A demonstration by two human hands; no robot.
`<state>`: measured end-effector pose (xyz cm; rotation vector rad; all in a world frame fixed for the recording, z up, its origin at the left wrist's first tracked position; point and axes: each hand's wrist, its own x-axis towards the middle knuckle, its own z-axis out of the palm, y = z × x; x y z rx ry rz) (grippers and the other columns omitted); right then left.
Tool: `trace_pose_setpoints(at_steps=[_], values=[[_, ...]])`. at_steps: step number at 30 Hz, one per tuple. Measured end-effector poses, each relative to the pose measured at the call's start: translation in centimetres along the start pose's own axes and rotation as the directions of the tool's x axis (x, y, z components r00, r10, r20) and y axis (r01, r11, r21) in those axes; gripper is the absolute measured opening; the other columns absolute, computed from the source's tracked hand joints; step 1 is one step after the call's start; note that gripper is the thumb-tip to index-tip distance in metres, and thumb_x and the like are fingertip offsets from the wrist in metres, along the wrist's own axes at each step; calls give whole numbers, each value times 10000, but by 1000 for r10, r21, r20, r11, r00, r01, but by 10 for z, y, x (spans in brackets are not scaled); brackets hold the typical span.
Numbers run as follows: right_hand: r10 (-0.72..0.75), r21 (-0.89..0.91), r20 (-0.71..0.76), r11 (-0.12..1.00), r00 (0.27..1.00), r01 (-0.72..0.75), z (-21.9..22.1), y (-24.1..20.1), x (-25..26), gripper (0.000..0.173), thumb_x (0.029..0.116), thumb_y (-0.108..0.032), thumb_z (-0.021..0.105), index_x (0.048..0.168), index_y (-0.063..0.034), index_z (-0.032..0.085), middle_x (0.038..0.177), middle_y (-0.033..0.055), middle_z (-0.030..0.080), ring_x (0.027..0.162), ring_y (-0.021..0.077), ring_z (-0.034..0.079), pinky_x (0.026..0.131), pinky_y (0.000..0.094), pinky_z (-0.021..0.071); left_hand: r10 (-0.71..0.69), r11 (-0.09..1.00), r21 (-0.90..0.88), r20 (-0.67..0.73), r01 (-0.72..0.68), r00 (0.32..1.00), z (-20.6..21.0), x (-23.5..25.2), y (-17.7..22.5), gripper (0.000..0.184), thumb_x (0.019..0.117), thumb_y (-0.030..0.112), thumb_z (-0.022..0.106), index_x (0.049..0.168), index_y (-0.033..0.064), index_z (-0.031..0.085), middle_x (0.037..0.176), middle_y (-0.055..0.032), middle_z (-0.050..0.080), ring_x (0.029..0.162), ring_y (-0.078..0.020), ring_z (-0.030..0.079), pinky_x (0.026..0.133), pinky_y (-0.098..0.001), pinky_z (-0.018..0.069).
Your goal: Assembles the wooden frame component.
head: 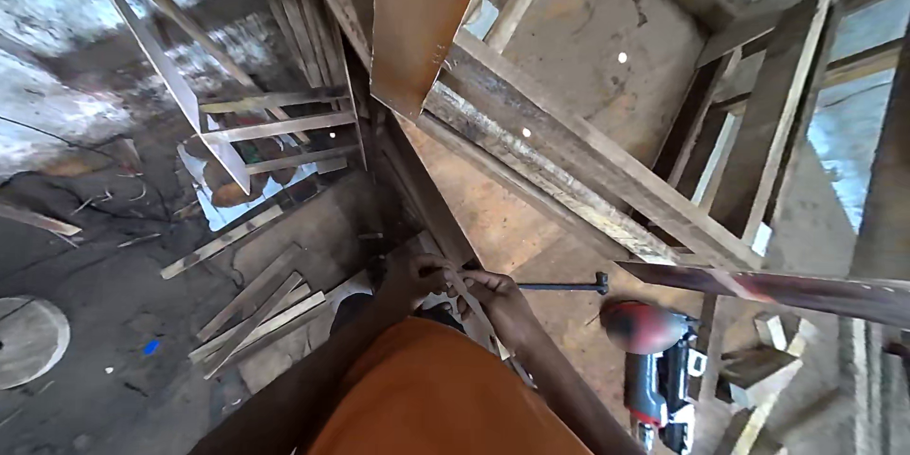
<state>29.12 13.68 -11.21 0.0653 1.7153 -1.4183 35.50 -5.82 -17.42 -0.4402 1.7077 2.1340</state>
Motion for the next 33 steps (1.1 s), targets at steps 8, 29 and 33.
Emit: trace_pose_setpoints(at_steps=[8,29,33], values=[[-144,-398,-58,911,988,110,-21,12,-11,182,1002,-195,631,941,-88,764,743,24,687,603,127,610,579,335,534,91,830,553,2,-77,996,18,-5,36,182,985,310,662,1080,184,752,968,11,733,882,-134,698,852,-432,592],[-382,-143,24,913,924,381,-79,33,-38,219,1031,-133,572,978,-2,738,700,19,656,524,70,533,481,249,469,46,997,78,-273,-26,961,115,-48,24,328,1090,281,486,1140,38,700,900,-29,703,778,-95,679,758,-286,593],[-323,-387,28,869,946,308,-72,26,-11,289,1030,-189,615,1260,-30,690,1081,100,737,888,174,720,788,376,622,132,968,248,-405,-30,905,102,-55,11,271,1064,303,545,1166,157,749,950,30,739,824,-74,696,802,-292,599]])
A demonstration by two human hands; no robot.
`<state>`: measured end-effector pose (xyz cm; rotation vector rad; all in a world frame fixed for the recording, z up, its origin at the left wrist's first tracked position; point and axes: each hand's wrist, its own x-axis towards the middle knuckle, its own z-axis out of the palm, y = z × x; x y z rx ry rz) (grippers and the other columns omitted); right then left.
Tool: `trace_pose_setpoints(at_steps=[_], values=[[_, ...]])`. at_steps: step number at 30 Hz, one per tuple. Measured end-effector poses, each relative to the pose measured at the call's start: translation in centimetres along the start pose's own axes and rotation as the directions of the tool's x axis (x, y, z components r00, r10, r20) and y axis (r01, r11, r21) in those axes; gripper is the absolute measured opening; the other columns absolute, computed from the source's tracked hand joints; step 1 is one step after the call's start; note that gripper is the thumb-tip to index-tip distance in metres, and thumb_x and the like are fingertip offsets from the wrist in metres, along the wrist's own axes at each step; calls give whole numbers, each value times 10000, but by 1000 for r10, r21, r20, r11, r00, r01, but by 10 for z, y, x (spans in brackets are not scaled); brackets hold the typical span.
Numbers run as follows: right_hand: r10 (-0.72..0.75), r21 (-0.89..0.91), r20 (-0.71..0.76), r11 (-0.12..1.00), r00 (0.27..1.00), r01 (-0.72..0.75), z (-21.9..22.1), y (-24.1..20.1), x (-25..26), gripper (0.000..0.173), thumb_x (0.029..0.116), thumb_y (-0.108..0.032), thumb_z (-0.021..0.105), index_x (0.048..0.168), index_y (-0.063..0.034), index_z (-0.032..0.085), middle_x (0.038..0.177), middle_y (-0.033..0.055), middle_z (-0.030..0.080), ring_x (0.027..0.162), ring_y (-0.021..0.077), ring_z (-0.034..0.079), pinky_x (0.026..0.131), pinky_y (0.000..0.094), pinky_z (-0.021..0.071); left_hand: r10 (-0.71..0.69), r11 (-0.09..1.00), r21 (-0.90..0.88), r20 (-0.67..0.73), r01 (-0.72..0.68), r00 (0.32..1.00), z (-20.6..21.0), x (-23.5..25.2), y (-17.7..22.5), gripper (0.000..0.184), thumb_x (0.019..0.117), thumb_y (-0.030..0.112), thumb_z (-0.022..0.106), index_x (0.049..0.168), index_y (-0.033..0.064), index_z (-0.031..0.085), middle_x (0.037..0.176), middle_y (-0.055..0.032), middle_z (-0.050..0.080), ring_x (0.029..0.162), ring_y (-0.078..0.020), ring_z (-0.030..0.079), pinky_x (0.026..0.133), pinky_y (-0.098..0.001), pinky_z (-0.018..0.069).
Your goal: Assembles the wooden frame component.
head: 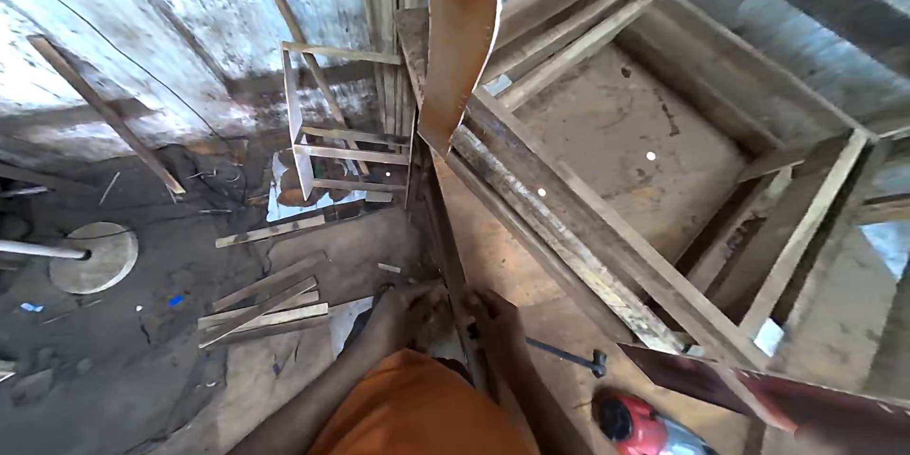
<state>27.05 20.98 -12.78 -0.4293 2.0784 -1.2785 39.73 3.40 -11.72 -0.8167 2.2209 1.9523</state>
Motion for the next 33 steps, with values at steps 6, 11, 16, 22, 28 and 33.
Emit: trace_pose_setpoints(at_steps=[6,11,16,22,28,33], values=[[-194,-20,11,981,981,194,20,-33,29,260,956,-236,730,1195,-134,738,1070,5,738,888,112,709,801,334,620,139,954,272,-46,-122,989,-27,24,14,227,1004,358,654,1134,220,779,1031,54,738,848,-63,698,812,-310,612],[-213,137,-214,960,953,245,31,-54,78,109,954,-121,726,1045,-88,774,873,20,757,727,123,707,689,335,626,200,965,171,23,-201,980,-62,98,40,228,947,377,731,1069,184,736,854,46,733,698,-91,685,668,-328,608],[-392,-120,-630,902,671,414,60,-73,181,114,945,-86,715,1049,-66,758,973,34,737,772,102,696,712,307,627,313,934,134,142,-332,939,-115,225,45,297,967,204,721,1250,137,663,1065,-1,743,854,-128,714,787,-356,617],[-640,-581,-748,759,174,295,74,-78,286,124,936,-33,706,1027,-42,789,1025,94,758,989,173,722,899,331,609,202,933,217,348,-288,915,-159,347,34,275,999,310,676,1219,144,686,1025,-14,747,855,-146,738,817,-389,635],[-580,-595,-790,803,198,-24,105,-86,308,251,957,-64,639,1116,-176,798,1105,22,756,1053,209,676,926,427,547,160,903,267,517,-336,841,-166,380,49,338,1031,359,611,1213,89,698,987,-26,759,852,-139,743,816,-377,639],[-570,-577,-815,813,102,-77,117,-93,313,257,967,-40,629,1124,-154,797,1126,41,752,1046,203,679,941,406,549,184,853,325,545,-409,818,-170,387,57,325,1037,365,595,1108,84,744,927,-13,770,806,-135,747,783,-388,645]])
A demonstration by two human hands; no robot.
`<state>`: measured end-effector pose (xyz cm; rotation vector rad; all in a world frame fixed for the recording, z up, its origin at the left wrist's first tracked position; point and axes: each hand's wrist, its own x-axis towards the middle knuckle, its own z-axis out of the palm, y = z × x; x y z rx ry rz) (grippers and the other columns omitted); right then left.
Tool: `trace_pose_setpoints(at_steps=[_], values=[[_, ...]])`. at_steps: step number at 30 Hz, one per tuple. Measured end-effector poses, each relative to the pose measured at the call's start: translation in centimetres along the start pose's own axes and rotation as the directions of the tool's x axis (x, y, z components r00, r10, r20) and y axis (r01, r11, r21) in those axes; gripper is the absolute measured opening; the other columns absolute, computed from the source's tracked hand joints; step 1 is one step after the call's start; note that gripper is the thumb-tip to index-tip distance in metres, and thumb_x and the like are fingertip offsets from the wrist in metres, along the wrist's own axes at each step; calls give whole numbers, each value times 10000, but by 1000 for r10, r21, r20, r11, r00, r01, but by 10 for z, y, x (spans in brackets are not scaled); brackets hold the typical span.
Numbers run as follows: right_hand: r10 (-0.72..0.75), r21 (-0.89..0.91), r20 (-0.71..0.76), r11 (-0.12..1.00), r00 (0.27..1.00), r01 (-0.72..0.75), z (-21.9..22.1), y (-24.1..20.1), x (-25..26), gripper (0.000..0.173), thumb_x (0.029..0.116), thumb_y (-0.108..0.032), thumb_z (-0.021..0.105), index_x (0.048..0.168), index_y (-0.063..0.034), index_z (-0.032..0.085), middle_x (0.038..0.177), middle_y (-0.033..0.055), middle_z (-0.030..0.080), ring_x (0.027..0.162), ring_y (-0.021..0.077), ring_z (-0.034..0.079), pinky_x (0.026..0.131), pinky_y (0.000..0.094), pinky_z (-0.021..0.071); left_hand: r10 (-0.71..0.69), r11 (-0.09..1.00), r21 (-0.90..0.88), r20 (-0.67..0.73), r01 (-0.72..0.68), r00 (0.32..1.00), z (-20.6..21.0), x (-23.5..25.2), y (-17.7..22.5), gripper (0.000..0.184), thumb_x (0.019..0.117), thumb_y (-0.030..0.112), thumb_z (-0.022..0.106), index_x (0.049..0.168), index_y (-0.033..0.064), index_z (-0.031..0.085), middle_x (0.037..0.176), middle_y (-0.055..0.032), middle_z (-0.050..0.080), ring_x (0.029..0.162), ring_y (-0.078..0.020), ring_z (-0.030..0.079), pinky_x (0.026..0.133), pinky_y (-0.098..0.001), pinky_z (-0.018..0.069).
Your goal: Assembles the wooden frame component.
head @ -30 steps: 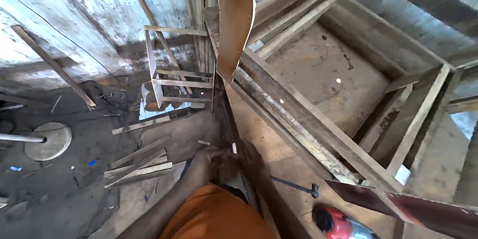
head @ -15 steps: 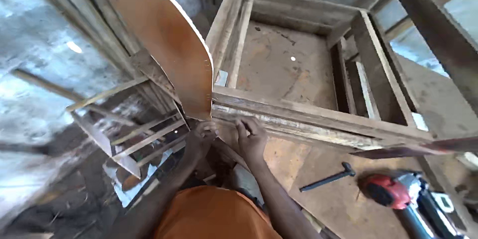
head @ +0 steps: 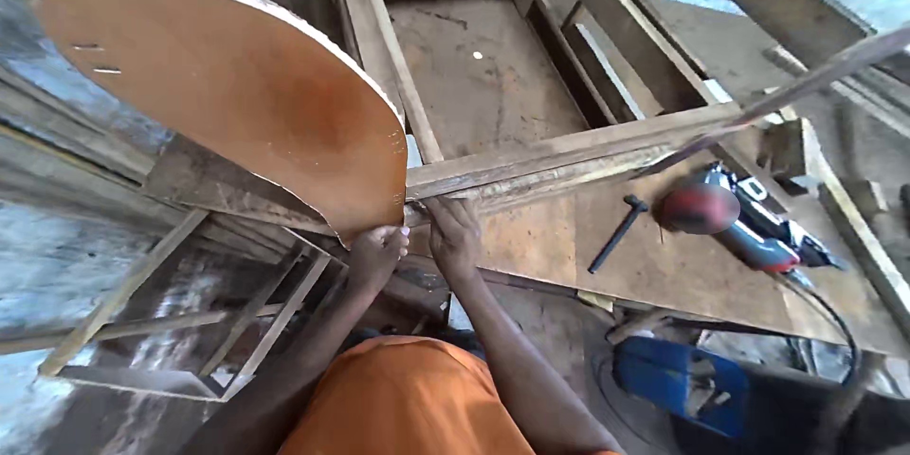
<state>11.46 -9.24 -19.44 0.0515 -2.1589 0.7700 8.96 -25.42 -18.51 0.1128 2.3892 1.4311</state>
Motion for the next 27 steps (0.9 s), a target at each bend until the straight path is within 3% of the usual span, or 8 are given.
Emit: trace_pose_setpoints(at_steps=[5,10,18,23,27], values=[[1,-5,-11,1000,1000,-1,17,-2,-3,213,969,-41,641,1067,-136,803,1086,44,755,1064,209,676,941,389,553,34,999,14,30,-35,999,-5,-1,-6,312,1030,353,618,1115,82,748,922,-3,772,792,-121,747,777,-372,649],[70,-124,45,990,997,-64,21,-9,3,266,962,-37,618,1113,-169,792,1147,19,732,1113,231,635,955,412,528,34,998,-45,31,-33,999,-2,4,-6,334,1044,352,592,1100,64,750,943,-21,778,796,-137,754,762,-375,652],[64,-261,121,965,991,-30,20,-16,8,262,946,-18,608,1093,-162,770,1175,38,709,1122,248,627,922,404,537,80,997,-23,-27,-80,996,3,7,-6,340,1040,363,600,978,73,765,886,-13,776,752,-125,750,711,-357,653],[13,-245,50,969,999,0,22,-9,5,233,921,23,615,1045,-110,762,1078,66,712,1051,254,650,893,395,558,116,993,6,-48,-116,992,3,6,-11,338,1028,385,618,1012,84,769,890,2,774,764,-109,747,736,-355,656],[31,-309,125,951,992,9,21,-13,8,199,924,-27,638,1022,-152,759,1100,50,705,1068,250,639,891,400,545,115,990,91,-50,-110,992,0,8,-10,344,1034,401,598,1047,103,770,904,10,775,784,-102,746,765,-371,650]])
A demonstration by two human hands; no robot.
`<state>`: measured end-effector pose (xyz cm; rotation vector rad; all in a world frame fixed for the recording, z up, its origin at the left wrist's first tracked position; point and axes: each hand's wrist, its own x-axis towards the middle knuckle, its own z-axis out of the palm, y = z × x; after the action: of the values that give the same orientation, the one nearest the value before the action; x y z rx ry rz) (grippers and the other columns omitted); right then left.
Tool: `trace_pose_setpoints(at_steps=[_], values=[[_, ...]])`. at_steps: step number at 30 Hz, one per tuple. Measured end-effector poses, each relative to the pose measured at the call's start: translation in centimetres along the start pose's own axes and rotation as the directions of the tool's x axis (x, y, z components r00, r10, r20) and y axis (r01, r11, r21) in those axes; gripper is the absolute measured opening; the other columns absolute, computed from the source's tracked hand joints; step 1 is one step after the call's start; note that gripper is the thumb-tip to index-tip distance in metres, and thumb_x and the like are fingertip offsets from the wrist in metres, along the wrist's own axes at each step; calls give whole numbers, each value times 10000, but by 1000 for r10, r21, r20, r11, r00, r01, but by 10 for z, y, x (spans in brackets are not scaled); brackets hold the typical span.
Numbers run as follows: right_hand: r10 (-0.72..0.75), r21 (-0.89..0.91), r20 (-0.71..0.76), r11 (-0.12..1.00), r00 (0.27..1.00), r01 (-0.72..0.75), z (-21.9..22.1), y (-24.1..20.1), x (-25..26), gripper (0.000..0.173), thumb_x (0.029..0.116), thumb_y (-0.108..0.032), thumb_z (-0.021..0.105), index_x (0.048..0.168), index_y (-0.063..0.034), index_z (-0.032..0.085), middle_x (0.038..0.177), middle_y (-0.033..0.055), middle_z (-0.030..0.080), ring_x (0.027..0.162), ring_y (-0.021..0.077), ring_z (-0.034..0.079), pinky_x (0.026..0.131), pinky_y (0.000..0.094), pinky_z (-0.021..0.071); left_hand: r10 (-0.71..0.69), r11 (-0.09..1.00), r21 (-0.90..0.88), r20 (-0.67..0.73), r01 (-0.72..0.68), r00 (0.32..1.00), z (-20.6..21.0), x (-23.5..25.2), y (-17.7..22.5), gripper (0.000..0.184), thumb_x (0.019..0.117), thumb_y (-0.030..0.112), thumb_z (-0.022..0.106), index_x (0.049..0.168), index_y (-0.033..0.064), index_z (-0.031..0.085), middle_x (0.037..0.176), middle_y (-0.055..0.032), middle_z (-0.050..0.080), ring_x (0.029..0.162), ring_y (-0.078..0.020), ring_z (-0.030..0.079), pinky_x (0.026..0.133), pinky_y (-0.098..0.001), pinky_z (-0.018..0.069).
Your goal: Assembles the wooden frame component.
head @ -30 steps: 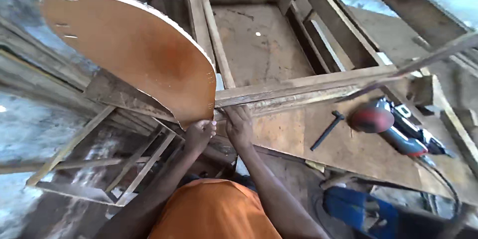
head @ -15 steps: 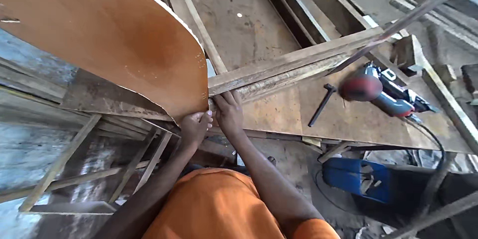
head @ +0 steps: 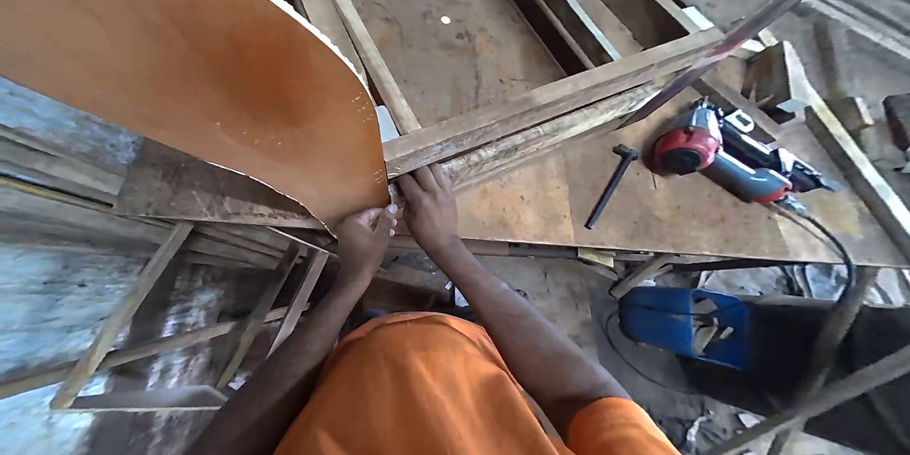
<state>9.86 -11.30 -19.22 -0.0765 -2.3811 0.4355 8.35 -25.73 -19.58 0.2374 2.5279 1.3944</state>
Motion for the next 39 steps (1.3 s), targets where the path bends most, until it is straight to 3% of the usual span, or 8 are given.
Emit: trace_pose_setpoints(at_steps=[5,9,12,15,20,27,33,39], values=[[52,-30,71,998,996,-50,-7,-9,2,227,928,-21,628,1066,-153,750,1171,58,684,1155,264,606,958,397,531,45,999,-4,-36,-46,998,2,1,2,343,1029,396,609,974,101,776,852,21,772,731,-90,740,716,-356,653],[34,45,14,998,999,-34,-3,-6,-6,254,946,-10,602,1132,-113,742,1139,74,683,1148,266,606,980,386,525,56,998,-9,-27,-56,998,1,3,0,354,1035,410,596,980,114,781,848,34,773,725,-83,741,706,-345,656],[6,108,-11,994,1000,-5,-1,0,-13,310,933,12,601,1189,-94,739,1206,82,698,1213,270,603,1035,393,513,58,998,-30,-24,-59,998,3,4,-3,359,1033,405,601,989,93,775,864,16,777,739,-96,748,713,-353,659],[-17,139,-11,990,1000,18,-1,4,-15,331,907,27,621,1194,-84,744,1211,92,709,1216,286,606,1048,414,506,34,999,-2,17,-34,999,0,5,-2,388,1041,420,576,1016,84,769,902,0,779,792,-109,752,773,-382,652],[-39,129,-13,991,999,40,1,4,-14,324,906,30,615,1181,-84,745,1208,89,700,1211,280,601,1046,396,502,24,999,-25,-27,-25,999,3,3,1,369,1039,402,589,967,93,777,874,10,780,757,-100,749,734,-359,652],[-23,40,131,999,991,18,0,-1,-25,441,933,-35,634,1369,-101,655,1410,106,606,1367,305,504,1142,402,438,37,999,-11,-51,-37,998,7,3,-1,360,1051,383,571,946,106,776,870,25,776,755,-83,744,739,-346,652],[-37,103,99,994,994,27,1,2,-26,458,903,-14,659,1354,-95,664,1402,110,611,1365,310,507,1147,406,438,42,997,-62,-59,-46,997,8,4,-3,348,1042,376,594,949,95,776,866,17,779,751,-92,749,732,-340,657],[-40,117,84,993,996,30,4,4,-25,405,932,-29,641,1328,-106,683,1372,101,631,1346,299,523,1142,399,441,42,998,-46,-69,-45,997,9,4,-2,343,1043,364,595,945,91,776,875,14,781,752,-87,750,722,-331,653]])
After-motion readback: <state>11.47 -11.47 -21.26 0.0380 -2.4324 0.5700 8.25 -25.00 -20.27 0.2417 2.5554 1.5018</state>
